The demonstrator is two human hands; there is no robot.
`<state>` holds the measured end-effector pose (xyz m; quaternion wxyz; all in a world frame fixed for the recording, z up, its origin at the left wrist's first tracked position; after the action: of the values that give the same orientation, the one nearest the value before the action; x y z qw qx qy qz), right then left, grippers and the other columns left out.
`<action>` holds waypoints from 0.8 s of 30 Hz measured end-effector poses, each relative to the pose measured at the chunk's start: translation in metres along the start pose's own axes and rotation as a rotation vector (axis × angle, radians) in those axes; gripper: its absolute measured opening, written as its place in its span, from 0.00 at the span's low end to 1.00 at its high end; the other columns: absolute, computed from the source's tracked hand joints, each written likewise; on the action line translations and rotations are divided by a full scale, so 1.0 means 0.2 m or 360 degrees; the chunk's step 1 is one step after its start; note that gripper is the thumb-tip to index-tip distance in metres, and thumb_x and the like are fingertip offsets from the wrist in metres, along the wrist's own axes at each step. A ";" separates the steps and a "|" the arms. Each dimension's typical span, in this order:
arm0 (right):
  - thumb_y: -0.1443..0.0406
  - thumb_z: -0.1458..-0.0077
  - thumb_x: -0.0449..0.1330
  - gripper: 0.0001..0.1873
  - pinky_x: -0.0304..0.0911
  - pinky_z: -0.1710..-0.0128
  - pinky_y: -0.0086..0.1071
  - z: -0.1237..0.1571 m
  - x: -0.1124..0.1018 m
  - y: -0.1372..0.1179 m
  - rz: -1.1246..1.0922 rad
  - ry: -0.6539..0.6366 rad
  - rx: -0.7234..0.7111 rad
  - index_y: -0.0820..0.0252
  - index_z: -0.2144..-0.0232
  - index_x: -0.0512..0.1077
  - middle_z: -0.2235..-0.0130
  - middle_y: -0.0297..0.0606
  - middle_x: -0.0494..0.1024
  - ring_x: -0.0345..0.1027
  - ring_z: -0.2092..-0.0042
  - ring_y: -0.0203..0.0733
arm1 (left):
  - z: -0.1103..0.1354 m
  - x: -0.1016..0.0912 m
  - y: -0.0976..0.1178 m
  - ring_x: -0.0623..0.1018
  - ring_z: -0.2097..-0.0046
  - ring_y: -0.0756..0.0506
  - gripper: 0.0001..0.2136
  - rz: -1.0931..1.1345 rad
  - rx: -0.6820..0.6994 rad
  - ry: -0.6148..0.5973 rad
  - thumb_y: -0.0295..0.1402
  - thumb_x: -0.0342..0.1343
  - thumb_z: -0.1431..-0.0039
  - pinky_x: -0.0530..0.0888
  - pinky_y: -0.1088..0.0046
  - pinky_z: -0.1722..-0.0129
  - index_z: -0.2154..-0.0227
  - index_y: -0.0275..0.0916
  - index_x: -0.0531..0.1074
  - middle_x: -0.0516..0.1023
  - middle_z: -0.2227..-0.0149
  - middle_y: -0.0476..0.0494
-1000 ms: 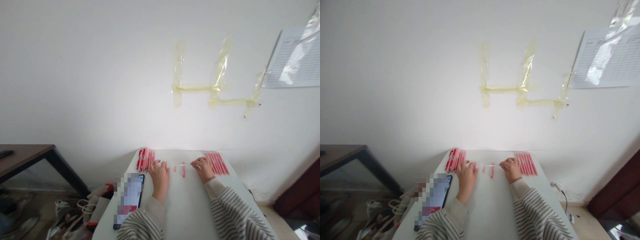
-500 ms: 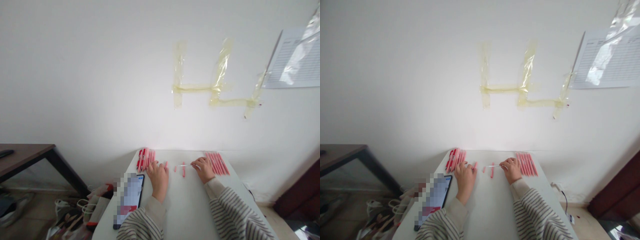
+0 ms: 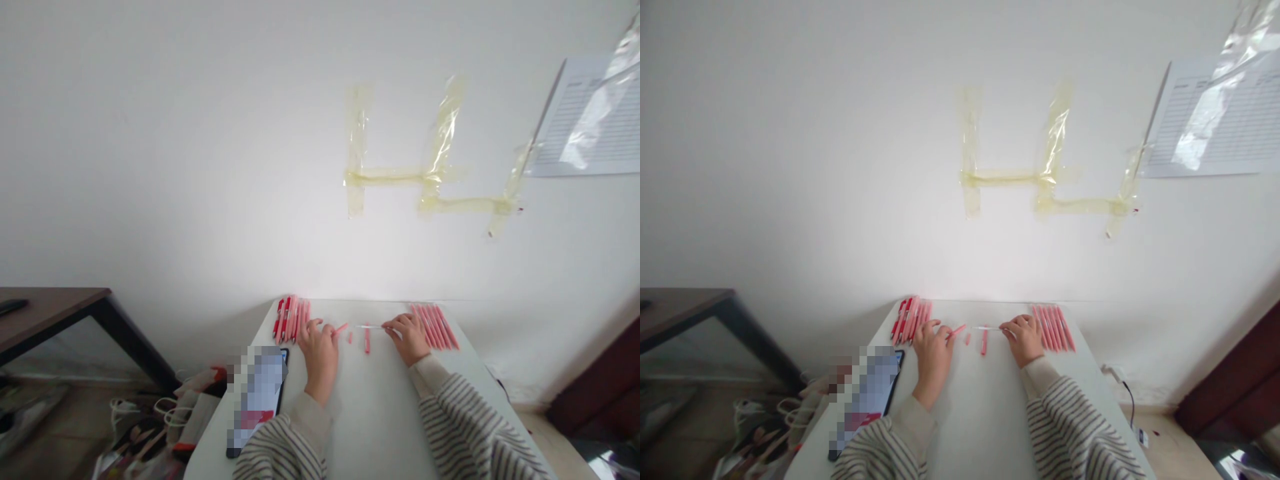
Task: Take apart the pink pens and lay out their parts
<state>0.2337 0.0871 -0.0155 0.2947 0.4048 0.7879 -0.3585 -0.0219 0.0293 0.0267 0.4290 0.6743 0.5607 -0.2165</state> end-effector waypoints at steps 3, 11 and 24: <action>0.61 0.37 0.59 0.11 0.55 0.48 0.45 0.00 -0.01 -0.01 0.0020 0.0026 0.0020 0.43 0.59 0.82 0.61 0.37 0.79 0.64 0.50 0.49 | 0.00 -0.01 0.01 0.65 0.44 0.37 0.05 0.0043 0.0001 0.0002 0.31 0.59 0.42 0.65 0.53 0.43 0.66 0.45 0.79 0.70 0.50 0.43; 0.62 0.38 0.59 0.11 0.53 0.48 0.44 0.01 -0.03 -0.05 0.0030 0.0089 0.0045 0.44 0.60 0.82 0.62 0.37 0.78 0.63 0.51 0.49 | 0.01 -0.03 0.03 0.65 0.44 0.37 0.06 0.0104 -0.0010 -0.0020 0.31 0.59 0.41 0.65 0.53 0.43 0.65 0.47 0.80 0.70 0.50 0.43; 0.62 0.37 0.59 0.11 0.54 0.49 0.45 0.00 -0.01 -0.02 -0.0027 0.0015 0.0044 0.43 0.60 0.82 0.61 0.37 0.79 0.63 0.51 0.49 | 0.00 -0.05 0.04 0.66 0.45 0.38 0.05 0.0077 0.0006 -0.0028 0.32 0.59 0.41 0.65 0.56 0.44 0.65 0.47 0.79 0.70 0.50 0.43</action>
<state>0.2306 0.0840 -0.0134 0.2824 0.4036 0.7877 -0.3700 -0.0172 0.0233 0.0368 0.4379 0.6865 0.5400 -0.2130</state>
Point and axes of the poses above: each hand's wrist, its own z-axis away from the middle knuckle, its own x-axis out of the palm, y = z × x, the point moved 2 cm from there along -z, towards the middle knuckle
